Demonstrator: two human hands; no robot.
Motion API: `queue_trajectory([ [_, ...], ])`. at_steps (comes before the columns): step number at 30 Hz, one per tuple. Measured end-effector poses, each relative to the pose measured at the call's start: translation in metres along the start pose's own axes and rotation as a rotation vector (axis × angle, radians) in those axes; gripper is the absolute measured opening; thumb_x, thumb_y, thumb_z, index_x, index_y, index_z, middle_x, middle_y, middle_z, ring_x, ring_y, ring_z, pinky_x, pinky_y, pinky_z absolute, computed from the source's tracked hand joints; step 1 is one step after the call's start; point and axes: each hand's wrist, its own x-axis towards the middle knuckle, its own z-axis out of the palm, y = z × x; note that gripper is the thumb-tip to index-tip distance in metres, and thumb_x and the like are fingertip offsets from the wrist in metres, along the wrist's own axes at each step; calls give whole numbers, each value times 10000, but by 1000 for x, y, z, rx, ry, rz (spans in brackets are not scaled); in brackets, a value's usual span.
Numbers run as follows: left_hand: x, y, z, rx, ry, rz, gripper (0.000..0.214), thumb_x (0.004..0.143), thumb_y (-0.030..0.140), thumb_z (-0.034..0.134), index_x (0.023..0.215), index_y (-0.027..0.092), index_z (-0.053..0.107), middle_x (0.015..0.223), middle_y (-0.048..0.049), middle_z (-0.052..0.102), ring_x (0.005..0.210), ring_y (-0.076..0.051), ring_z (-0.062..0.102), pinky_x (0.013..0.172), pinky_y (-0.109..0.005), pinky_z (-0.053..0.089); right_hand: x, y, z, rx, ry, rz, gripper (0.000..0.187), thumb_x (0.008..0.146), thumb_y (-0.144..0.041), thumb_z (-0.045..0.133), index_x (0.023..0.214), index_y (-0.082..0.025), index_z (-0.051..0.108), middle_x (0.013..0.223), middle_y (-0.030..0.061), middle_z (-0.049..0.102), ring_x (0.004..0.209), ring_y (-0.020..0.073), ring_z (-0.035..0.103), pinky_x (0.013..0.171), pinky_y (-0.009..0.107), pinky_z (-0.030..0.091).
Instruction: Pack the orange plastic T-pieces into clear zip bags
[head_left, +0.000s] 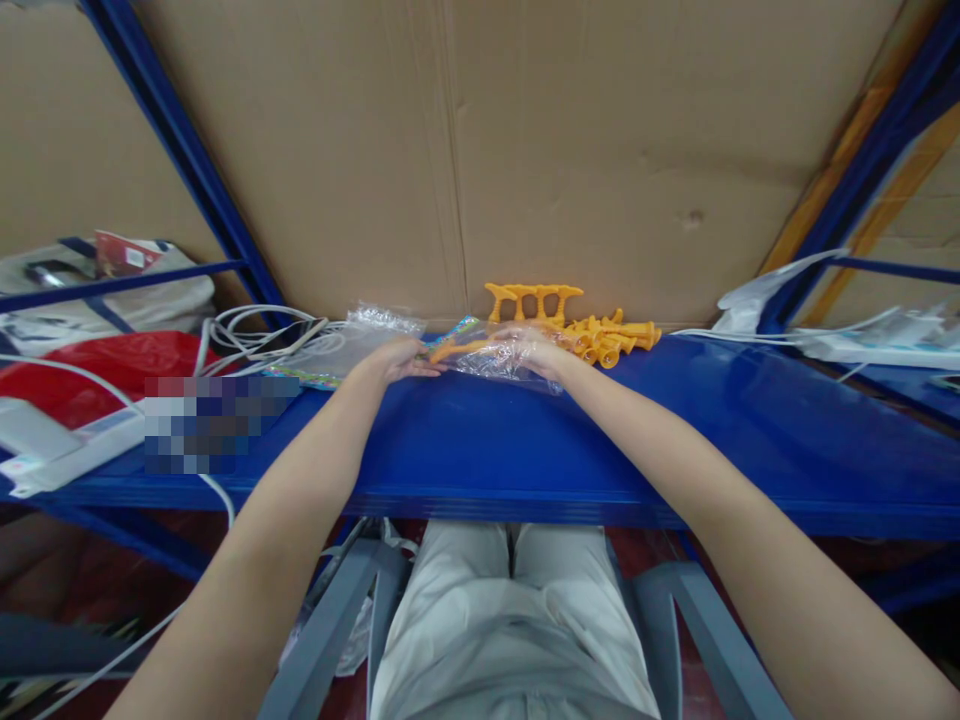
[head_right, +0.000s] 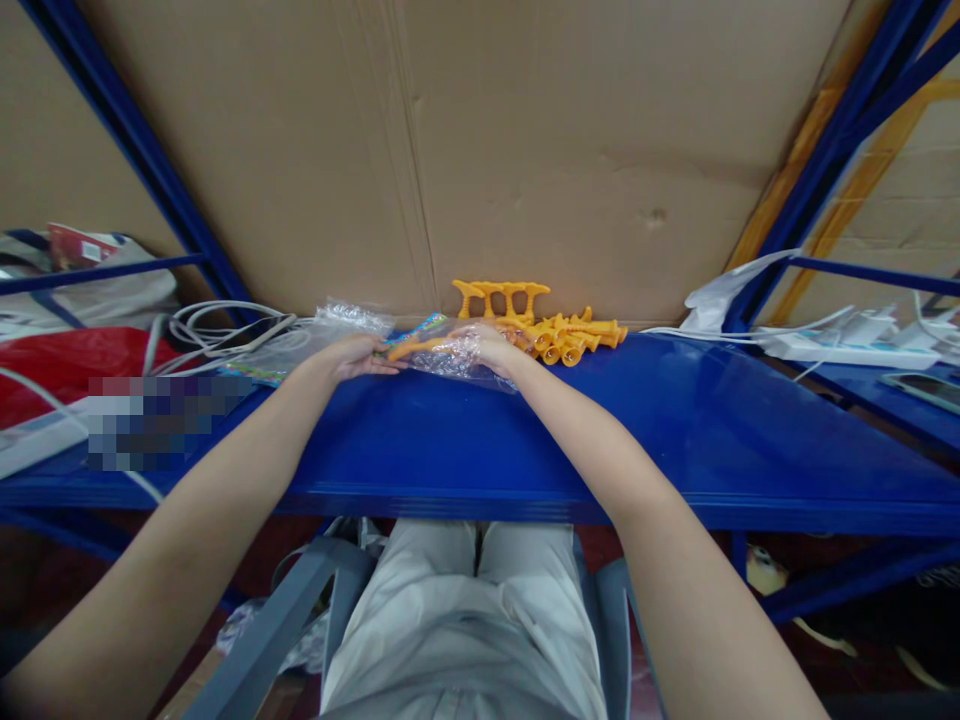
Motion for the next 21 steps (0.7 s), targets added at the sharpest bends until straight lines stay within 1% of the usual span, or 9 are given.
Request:
queue_trajectory([
  [3,1,-1,-1,-23,-43,-3,399,897,2,380,1229,88,584,829,-111,755,633,-163,723,647,-243,609,1,5,0,41,45,-8,163,775,3,643,750,-155,674,816,18,707,717,109,643,766,238,540],
  [5,2,-1,-3,-29,-53,-1,390,892,3,400,1216,99,593,890,-123,761,684,-170,737,685,-256,613,2,9,0,43,47,4,166,757,2,659,750,-163,673,792,9,704,702,110,645,782,250,546],
  [8,3,-1,-6,-9,-41,-20,326,899,40,444,1164,109,621,888,-123,762,709,-179,742,684,-255,608,2,15,0,37,-21,44,170,734,-3,690,762,-171,683,772,2,704,705,118,657,809,268,551],
  [12,-1,2,-7,80,-21,-24,194,893,185,592,1071,145,657,880,-91,764,664,-173,728,612,-241,587,1,17,0,68,-148,122,198,756,24,658,781,-172,672,758,3,704,728,117,669,813,259,559],
  [15,-4,3,-8,157,4,0,159,863,279,673,977,169,677,831,-42,753,615,-151,702,552,-218,546,0,16,1,44,-179,155,220,772,43,633,807,-172,671,758,3,701,725,108,666,827,249,555],
  [17,-4,2,-7,200,25,20,169,831,313,719,898,162,681,735,-14,724,569,-129,666,514,-196,507,-2,14,2,26,-184,162,226,774,42,636,831,-174,674,768,2,700,732,107,664,846,251,550],
  [19,-3,0,-6,217,33,48,194,785,315,768,813,149,670,654,0,688,531,-110,623,492,-182,477,-5,12,2,12,-207,163,219,789,31,631,854,-175,672,757,-1,693,733,108,660,847,254,549],
  [21,-1,-3,-4,219,28,72,220,748,300,804,754,145,648,611,1,668,512,-105,596,482,-181,469,-8,9,2,7,-233,165,212,823,18,599,876,-176,666,732,-8,681,711,102,651,817,242,549],
])
